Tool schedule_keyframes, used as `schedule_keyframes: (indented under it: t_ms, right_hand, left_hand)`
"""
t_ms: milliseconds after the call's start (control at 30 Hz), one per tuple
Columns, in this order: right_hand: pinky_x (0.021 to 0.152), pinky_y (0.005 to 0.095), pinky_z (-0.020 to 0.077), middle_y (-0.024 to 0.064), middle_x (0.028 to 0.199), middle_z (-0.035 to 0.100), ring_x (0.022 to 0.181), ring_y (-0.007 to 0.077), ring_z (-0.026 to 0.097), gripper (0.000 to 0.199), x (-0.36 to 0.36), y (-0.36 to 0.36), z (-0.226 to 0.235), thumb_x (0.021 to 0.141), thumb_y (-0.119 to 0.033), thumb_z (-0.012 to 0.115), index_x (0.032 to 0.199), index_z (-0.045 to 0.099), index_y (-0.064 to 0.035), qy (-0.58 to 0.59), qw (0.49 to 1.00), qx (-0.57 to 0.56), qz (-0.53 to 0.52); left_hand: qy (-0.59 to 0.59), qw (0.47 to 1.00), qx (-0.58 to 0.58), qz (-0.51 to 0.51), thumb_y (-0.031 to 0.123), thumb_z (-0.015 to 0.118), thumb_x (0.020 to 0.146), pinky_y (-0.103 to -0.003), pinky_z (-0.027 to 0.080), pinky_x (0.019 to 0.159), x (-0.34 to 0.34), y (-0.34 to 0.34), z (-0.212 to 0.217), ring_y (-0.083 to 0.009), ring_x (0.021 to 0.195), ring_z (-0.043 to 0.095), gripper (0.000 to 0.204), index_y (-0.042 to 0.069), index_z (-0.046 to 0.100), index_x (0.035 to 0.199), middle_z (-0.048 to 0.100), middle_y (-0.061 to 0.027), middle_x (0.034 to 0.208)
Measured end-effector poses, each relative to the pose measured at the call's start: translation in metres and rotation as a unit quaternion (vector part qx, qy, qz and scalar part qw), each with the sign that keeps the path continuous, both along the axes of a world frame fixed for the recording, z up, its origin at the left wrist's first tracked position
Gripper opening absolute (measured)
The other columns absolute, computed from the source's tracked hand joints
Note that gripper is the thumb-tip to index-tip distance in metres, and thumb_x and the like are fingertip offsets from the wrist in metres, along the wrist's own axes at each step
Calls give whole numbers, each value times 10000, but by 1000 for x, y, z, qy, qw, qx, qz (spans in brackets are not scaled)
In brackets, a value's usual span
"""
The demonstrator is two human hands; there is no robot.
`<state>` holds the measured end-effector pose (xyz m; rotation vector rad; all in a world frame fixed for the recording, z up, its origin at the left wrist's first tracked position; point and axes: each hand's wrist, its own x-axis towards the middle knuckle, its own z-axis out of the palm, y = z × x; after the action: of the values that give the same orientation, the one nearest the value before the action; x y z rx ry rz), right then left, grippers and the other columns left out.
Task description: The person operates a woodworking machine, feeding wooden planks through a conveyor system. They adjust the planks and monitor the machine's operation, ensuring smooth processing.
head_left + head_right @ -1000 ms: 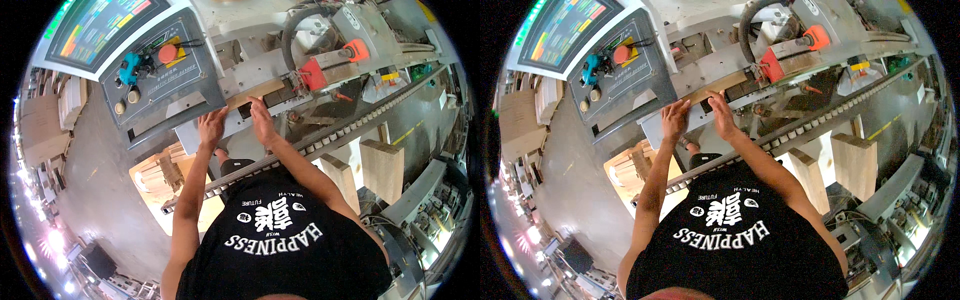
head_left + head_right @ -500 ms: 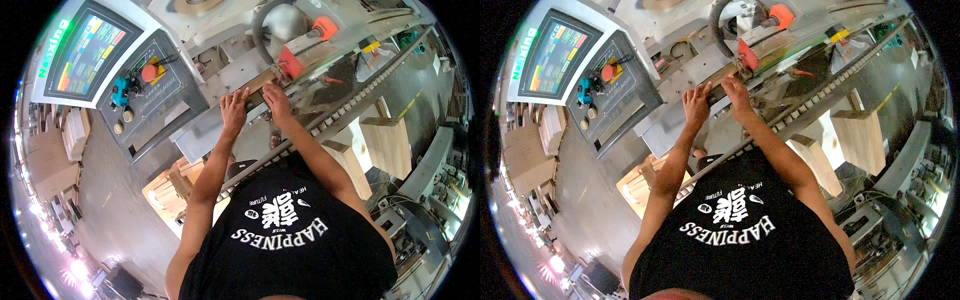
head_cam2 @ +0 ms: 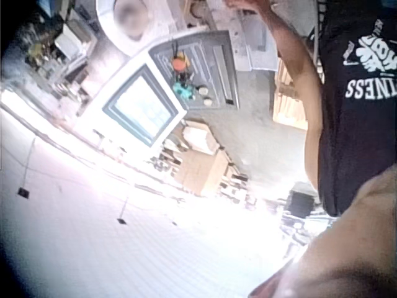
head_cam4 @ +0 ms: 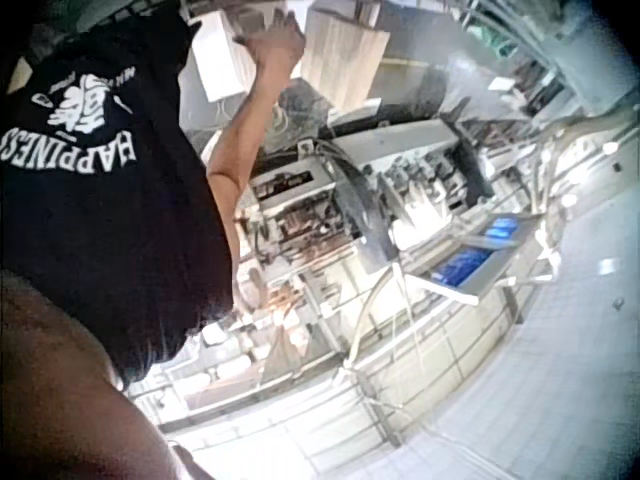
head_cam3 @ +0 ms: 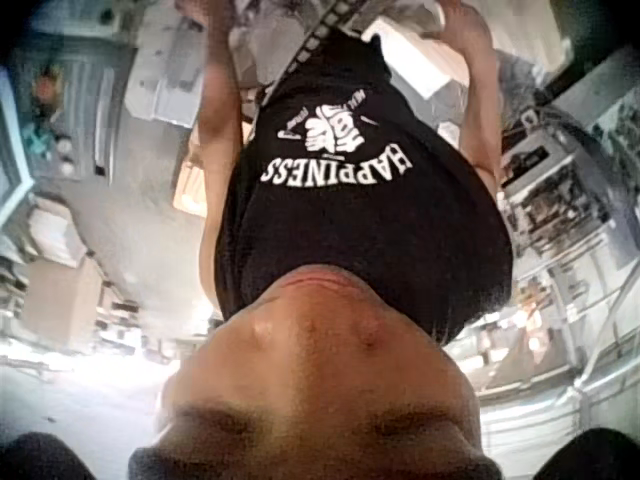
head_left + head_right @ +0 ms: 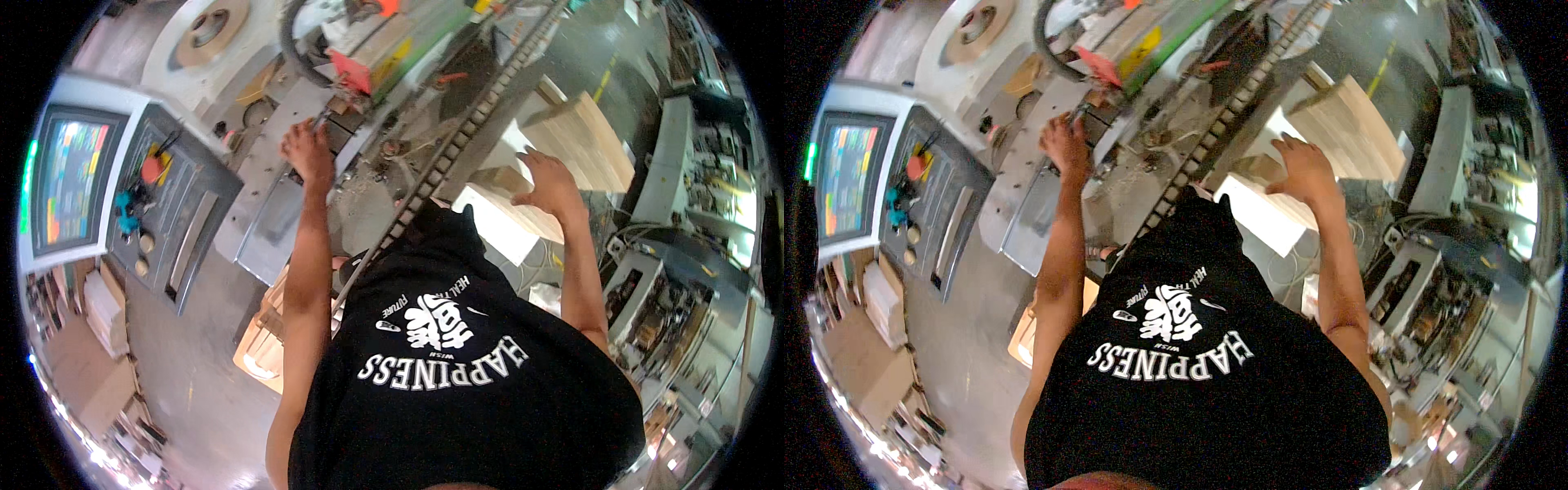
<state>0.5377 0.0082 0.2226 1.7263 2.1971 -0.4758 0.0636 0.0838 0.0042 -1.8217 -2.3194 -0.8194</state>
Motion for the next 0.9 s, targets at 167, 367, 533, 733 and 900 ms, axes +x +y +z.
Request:
schedule_keyframes:
  t_ms: [167, 367, 533, 733, 900]
  right_hand:
    - [1126, 511, 495, 239, 1469, 626, 1312, 397, 638, 898, 76, -63, -38, 778, -357, 924, 1551, 531, -122, -14, 983, -90, -158]
    - [1002, 524, 554, 261, 1279, 722, 1191, 427, 697, 721, 76, -63, -38, 866, -257, 848, 1502, 563, -75, -13, 974, -136, -181]
    - [939, 534, 558, 254, 1147, 740, 1078, 439, 708, 550, 7, -13, 19, 831, -232, 827, 1315, 648, -39, -10, 993, -94, -72]
    - [919, 546, 550, 236, 1070, 720, 1031, 445, 698, 373, -132, 41, -38, 811, -216, 736, 1140, 682, -48, 132, 976, -40, 169]
    - [1041, 539, 526, 192, 1263, 691, 1159, 421, 677, 470, -245, 62, -68, 836, -213, 770, 1255, 670, -26, 185, 922, -28, 340]
  left_hand:
    - [-20, 1000, 13, -2, 328, 780, 938, -483, 344, 1107, 8, -48, -1, -293, 1190, 592, 302, 174, 740, 1195, 685, -42, 1180]
    - [-83, 996, 12, -21, 306, 792, 937, -490, 371, 1083, 36, -112, 7, -303, 1217, 595, 328, 175, 721, 1229, 697, -61, 1199]
    - [-141, 981, 63, -117, 243, 821, 919, -517, 391, 1091, 86, -144, 79, -325, 1268, 576, 400, 166, 712, 1296, 686, -66, 1306]
    - [-69, 950, 8, -304, 332, 807, 891, -520, 338, 1246, 123, -144, 128, -360, 1423, 503, 704, 91, 546, 1499, 571, -139, 1467]
    - [-101, 982, -70, -146, 247, 831, 843, -521, 431, 1136, 51, -153, 76, -378, 1288, 576, 606, 70, 627, 1386, 638, -142, 1385]
